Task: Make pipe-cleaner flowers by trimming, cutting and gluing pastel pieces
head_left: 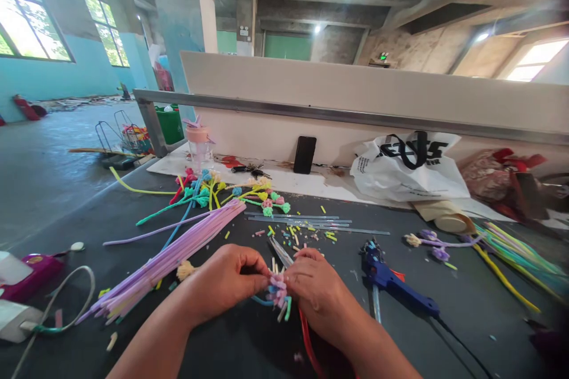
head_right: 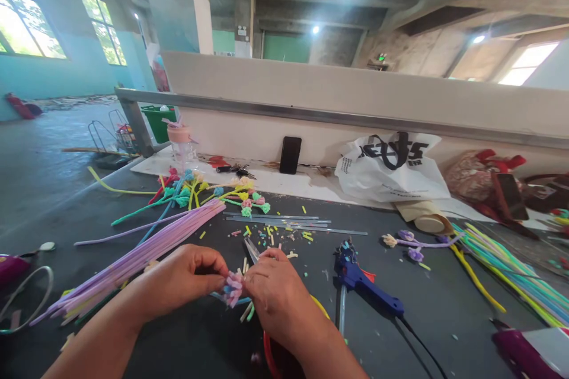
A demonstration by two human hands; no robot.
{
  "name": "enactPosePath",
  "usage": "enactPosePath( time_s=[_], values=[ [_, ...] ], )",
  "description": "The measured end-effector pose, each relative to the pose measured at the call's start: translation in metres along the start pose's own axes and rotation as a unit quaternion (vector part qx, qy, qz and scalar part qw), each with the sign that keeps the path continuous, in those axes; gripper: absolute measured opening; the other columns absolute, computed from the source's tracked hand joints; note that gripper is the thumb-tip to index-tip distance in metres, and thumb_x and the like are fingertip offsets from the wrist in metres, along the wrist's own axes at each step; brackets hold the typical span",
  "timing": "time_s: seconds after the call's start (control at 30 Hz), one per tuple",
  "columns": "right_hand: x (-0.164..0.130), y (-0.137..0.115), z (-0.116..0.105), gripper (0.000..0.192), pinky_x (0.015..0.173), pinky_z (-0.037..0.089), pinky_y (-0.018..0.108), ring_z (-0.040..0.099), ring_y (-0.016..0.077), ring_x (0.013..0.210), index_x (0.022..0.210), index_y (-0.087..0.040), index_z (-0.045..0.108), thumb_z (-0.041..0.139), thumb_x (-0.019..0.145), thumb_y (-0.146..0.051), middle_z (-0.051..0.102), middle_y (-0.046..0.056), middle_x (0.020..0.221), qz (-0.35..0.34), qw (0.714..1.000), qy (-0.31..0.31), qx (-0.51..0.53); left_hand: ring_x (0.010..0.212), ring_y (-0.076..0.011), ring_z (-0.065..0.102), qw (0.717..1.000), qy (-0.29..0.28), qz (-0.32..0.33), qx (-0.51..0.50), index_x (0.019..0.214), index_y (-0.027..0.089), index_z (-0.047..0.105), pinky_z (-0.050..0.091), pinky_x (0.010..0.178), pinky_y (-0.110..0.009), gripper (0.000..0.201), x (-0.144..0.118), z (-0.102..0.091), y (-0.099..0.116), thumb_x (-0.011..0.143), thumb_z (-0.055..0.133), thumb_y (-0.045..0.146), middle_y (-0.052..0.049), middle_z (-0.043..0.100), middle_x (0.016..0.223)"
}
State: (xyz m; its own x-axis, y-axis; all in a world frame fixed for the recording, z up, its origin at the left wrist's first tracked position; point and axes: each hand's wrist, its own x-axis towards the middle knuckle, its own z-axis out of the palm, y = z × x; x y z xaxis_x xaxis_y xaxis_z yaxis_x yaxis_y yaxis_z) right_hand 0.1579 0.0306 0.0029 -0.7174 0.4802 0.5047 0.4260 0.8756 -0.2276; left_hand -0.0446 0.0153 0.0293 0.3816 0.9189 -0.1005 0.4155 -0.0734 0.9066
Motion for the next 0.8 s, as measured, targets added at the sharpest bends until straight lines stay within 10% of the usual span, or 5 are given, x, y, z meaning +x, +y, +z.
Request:
enactPosePath(
  time_s=[0.8],
  values=[
    [0.0023, -0.007, -0.0047, 0.026, 0.092, 0.03, 0.04, 0.057, 0.0112, 0.064, 0.073, -0.022, 0.056, 0.04, 0.08, -0.003, 0.063, -0.003, 0.065, 0.022, 0.998, -0.032, 0.039, 0.05, -0.0078, 0.036, 0.999, 0.03, -0.014, 0.042, 0.062, 0.014, 0.064, 0.025, 0.046, -0.02, 0.018, -0.001, 0.0063, 0.0023, 0.068, 0.054, 0.027, 0.005, 0.048, 0.053]
  ],
)
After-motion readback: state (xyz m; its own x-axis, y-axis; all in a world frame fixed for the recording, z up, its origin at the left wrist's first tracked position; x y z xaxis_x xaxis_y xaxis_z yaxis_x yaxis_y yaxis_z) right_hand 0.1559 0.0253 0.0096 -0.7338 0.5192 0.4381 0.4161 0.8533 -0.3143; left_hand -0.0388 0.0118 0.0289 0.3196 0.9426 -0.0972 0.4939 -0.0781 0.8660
